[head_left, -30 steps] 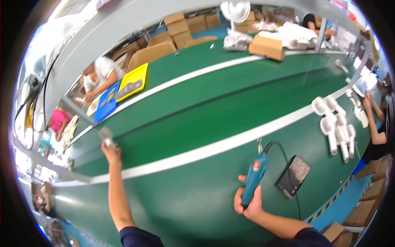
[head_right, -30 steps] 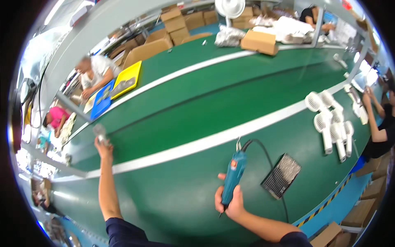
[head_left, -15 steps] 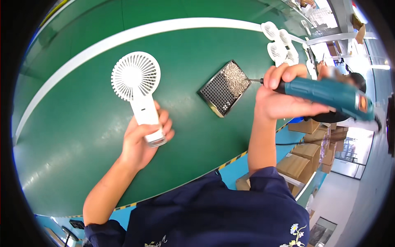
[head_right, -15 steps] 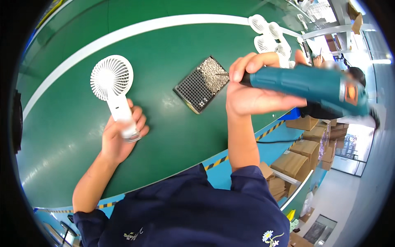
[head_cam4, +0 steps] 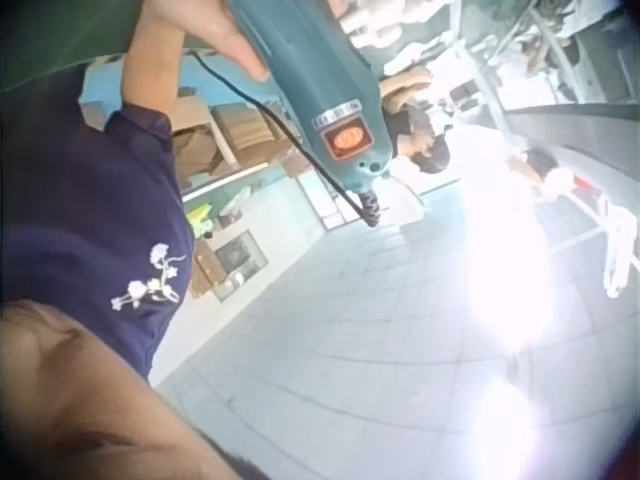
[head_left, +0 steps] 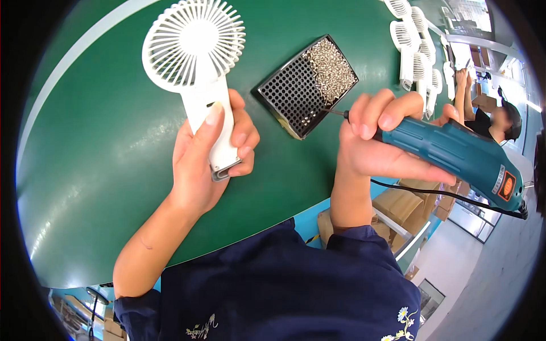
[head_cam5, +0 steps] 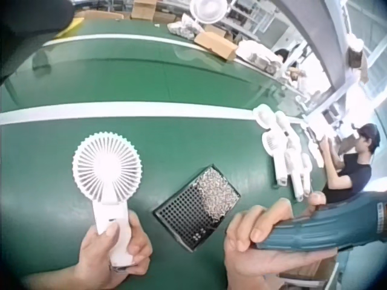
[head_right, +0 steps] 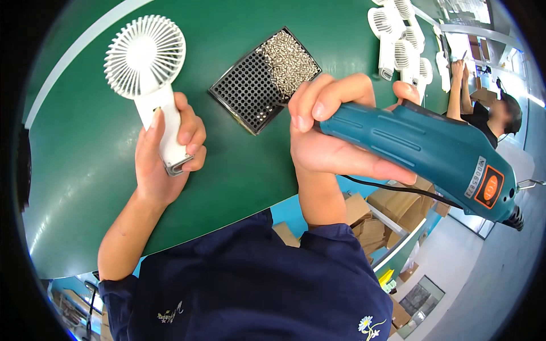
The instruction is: Using an electric screwdriver to secure screws into the base of small portable fans.
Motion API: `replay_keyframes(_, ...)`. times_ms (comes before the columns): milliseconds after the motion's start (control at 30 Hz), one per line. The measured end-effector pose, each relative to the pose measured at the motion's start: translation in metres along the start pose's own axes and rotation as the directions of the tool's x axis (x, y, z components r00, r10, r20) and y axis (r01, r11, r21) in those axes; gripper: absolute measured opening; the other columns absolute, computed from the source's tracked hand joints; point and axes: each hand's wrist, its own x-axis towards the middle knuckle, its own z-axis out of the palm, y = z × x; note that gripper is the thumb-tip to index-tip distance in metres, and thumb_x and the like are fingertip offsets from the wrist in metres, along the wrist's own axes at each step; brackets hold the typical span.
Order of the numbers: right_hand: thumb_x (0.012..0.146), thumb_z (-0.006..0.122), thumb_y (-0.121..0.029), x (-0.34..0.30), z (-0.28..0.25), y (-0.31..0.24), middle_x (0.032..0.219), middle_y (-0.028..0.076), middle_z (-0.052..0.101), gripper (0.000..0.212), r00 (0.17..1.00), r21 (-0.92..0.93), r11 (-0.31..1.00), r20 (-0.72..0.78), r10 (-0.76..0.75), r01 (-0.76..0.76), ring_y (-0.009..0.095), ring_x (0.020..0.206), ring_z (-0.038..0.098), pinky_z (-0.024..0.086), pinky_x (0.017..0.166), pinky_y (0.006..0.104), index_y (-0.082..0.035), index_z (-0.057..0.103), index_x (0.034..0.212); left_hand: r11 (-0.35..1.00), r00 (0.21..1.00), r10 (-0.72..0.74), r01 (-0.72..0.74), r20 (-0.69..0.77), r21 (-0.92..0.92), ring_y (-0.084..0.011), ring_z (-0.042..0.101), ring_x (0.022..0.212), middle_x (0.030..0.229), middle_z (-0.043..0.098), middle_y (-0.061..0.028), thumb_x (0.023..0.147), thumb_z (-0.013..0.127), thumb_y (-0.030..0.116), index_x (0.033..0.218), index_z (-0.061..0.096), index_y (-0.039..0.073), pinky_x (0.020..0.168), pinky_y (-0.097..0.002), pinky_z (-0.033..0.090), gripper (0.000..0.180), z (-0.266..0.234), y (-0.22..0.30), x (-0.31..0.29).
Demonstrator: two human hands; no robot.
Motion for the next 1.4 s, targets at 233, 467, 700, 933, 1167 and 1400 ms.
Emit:
replay_keyframes(233, 0.067, 0.018, -0.091, -0.004, 0.002, 0.006, 0.061, 0.009, 0.045, 0.093, 0.993, -0.052, 0.995, -0.084, 0.080, -0.085, 0.015, 0.037, 0.039, 0.035, 0.031, 0.0250, -0.023, 0.026, 0.130, 0.999, 0.999, 0.015, -0.013, -0.046, 0.030, -0.0093, 0.038, 0.061, 0.073, 0.040, -0.0013, 0.099, 0.033, 0.046, 0.108, 0.040, 0.007, 0.040, -0.0198, 0.026, 0.040, -0.002, 0.002, -0.001)
replay_keyframes(467, 0.068, 0.017, -0.090, -0.004, 0.000, 0.009, 0.060, 0.009, 0.046, 0.095, 0.990, -0.058, 0.993, -0.105, 0.092, -0.098, 0.015, 0.037, 0.040, 0.035, 0.031, 0.0251, -0.018, 0.028, 0.129, 0.999, 0.996, -0.019, 0.017, -0.084, -0.028, -0.0083, 0.037, 0.060, 0.071, 0.039, -0.0004, 0.099, 0.031, 0.048, 0.107, 0.040, 0.008, 0.039, -0.0195, 0.025, 0.042, -0.002, 0.007, -0.001)
replay_keyframes(700, 0.069, 0.016, -0.090, -0.004, 0.003, 0.013, 0.058, 0.008, 0.045, 0.096, 0.989, -0.075, 0.992, -0.114, 0.094, -0.103, 0.015, 0.035, 0.038, 0.035, 0.030, 0.0252, -0.014, 0.029, 0.126, 0.999, 0.998, -0.006, 0.002, -0.069, -0.054, -0.0084, 0.037, 0.060, 0.072, 0.039, -0.0004, 0.100, 0.028, 0.049, 0.108, 0.041, 0.008, 0.040, -0.0194, 0.026, 0.044, -0.003, 0.006, -0.001)
replay_keyframes(933, 0.070, 0.013, -0.089, -0.006, 0.004, 0.015, 0.055, 0.007, 0.044, 0.094, 0.993, -0.104, 0.991, -0.096, 0.075, -0.085, 0.014, 0.034, 0.036, 0.034, 0.029, 0.0246, -0.013, 0.031, 0.123, 0.991, 1.000, 0.011, -0.014, -0.026, -0.129, -0.0118, 0.042, 0.065, 0.075, 0.044, -0.0042, 0.099, 0.029, 0.051, 0.110, 0.043, 0.007, 0.048, -0.0236, 0.034, 0.048, -0.008, 0.005, 0.002)
replay_keyframes(1167, 0.071, 0.015, -0.089, -0.005, 0.008, 0.007, 0.061, 0.008, 0.046, 0.092, 0.993, -0.111, 0.991, -0.100, 0.063, -0.074, 0.014, 0.036, 0.038, 0.035, 0.030, 0.0243, -0.017, 0.031, 0.126, 0.991, 0.998, 0.064, -0.066, -0.027, -0.119, -0.0152, 0.046, 0.074, 0.079, 0.047, -0.0053, 0.098, 0.029, 0.054, 0.110, 0.043, 0.008, 0.053, -0.0243, 0.037, 0.050, -0.008, 0.003, 0.002)
replay_keyframes(1400, 0.080, 0.029, -0.081, -0.008, 0.043, -0.016, 0.072, 0.012, 0.048, 0.078, 0.993, 0.152, 0.982, 0.035, 0.109, -0.113, 0.020, 0.047, 0.045, 0.039, 0.039, 0.0316, -0.024, 0.031, 0.134, 0.999, 0.998, 0.049, -0.048, -0.045, 0.014, -0.0167, 0.045, 0.078, 0.082, 0.045, -0.0045, 0.095, 0.023, 0.061, 0.111, 0.039, 0.010, 0.055, -0.0247, 0.036, 0.056, 0.003, 0.001, 0.004)
